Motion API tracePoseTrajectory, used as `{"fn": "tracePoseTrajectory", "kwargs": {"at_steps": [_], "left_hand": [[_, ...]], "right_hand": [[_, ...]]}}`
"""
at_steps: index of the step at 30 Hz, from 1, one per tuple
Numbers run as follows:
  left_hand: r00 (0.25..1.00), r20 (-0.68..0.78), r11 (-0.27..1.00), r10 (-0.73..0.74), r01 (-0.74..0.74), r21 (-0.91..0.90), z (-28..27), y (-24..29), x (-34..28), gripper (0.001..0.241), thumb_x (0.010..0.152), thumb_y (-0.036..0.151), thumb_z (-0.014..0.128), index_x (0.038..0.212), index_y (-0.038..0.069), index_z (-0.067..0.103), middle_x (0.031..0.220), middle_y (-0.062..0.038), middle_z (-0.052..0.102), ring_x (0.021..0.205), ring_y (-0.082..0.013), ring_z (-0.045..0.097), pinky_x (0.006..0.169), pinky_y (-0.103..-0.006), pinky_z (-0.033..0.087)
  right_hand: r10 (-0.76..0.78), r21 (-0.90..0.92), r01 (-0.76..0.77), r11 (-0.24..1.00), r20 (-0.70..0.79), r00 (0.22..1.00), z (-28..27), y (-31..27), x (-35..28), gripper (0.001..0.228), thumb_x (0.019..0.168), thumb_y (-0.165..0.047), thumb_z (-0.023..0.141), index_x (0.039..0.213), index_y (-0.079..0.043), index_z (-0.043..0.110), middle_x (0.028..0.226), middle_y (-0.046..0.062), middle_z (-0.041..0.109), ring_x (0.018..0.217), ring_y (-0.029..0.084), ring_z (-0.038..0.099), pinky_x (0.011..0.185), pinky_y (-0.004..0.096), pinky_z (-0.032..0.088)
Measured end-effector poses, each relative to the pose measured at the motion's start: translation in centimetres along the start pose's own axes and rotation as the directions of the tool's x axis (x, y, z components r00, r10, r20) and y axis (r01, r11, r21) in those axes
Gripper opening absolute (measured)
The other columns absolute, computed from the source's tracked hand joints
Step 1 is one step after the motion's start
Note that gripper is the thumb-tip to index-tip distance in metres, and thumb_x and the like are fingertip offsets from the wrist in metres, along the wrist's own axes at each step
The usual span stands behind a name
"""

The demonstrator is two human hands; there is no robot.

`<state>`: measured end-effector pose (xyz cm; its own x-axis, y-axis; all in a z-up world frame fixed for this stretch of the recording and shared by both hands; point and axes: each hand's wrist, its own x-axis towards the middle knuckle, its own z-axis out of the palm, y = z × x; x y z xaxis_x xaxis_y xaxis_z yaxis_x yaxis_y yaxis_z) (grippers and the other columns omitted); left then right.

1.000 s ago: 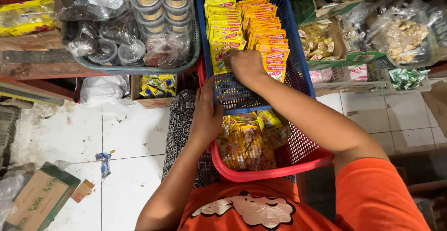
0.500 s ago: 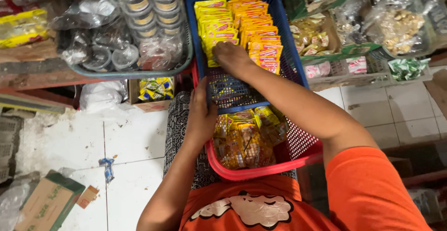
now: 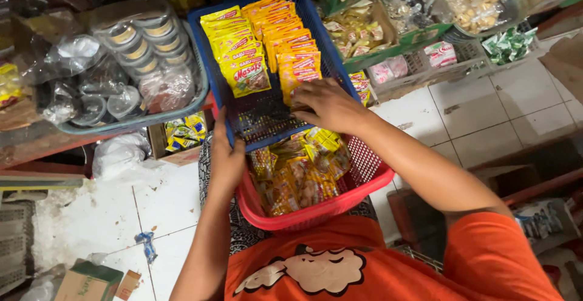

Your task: The person organizes and sorts seasoning sachets by hand into colored plastic baskets on a shelf, arranging them into stacks.

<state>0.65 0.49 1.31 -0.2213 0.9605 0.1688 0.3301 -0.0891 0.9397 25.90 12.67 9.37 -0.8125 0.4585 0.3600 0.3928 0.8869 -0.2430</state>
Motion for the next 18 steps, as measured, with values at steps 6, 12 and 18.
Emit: {"fn": "tracePoseTrajectory", "kwargs": {"at_steps": [6,12,18], "left_hand": [[0.999,0.018,0.997,-0.041,0.042,-0.060,0.7,-1.0,0.5,0.074,0.088,-0.010,0.050,0.159,0.000,0.029,0.156,-0.021,0.047,0.145,-0.0288,0.046,0.121,-0.0336,0.030],[0.997,0.012,0.995,0.078,-0.079,0.069,1.0,-0.3,1.3,0.073,0.088,-0.012,0.054,0.157,0.000,0.033,0.159,-0.023,0.043,0.148,-0.0300,0.041,0.122,-0.0343,0.028],[0.997,0.052,0.985,0.061,-0.068,0.158,2.1,2.4,2.8,0.074,0.086,-0.010,0.054,0.157,0.002,0.034,0.157,-0.021,0.046,0.147,-0.0295,0.043,0.122,-0.0338,0.028]], "right_hand": [[0.087,0.051,-0.099,0.994,0.204,0.975,1.1,1.1,-0.8,0.036,0.099,-0.039,0.063,0.097,-0.004,0.065,0.094,0.016,0.067,0.092,0.038,0.066,0.081,0.051,0.052],[0.223,0.105,-0.257,0.961,0.257,0.940,1.3,1.5,-2.1,0.039,0.102,-0.042,0.055,0.096,-0.005,0.068,0.093,0.018,0.070,0.091,0.040,0.066,0.081,0.052,0.050],[0.303,0.136,-0.350,0.927,0.279,0.911,-0.2,2.8,-3.9,0.046,0.103,-0.046,0.049,0.097,-0.006,0.070,0.094,0.017,0.071,0.093,0.039,0.067,0.080,0.053,0.050]]}}
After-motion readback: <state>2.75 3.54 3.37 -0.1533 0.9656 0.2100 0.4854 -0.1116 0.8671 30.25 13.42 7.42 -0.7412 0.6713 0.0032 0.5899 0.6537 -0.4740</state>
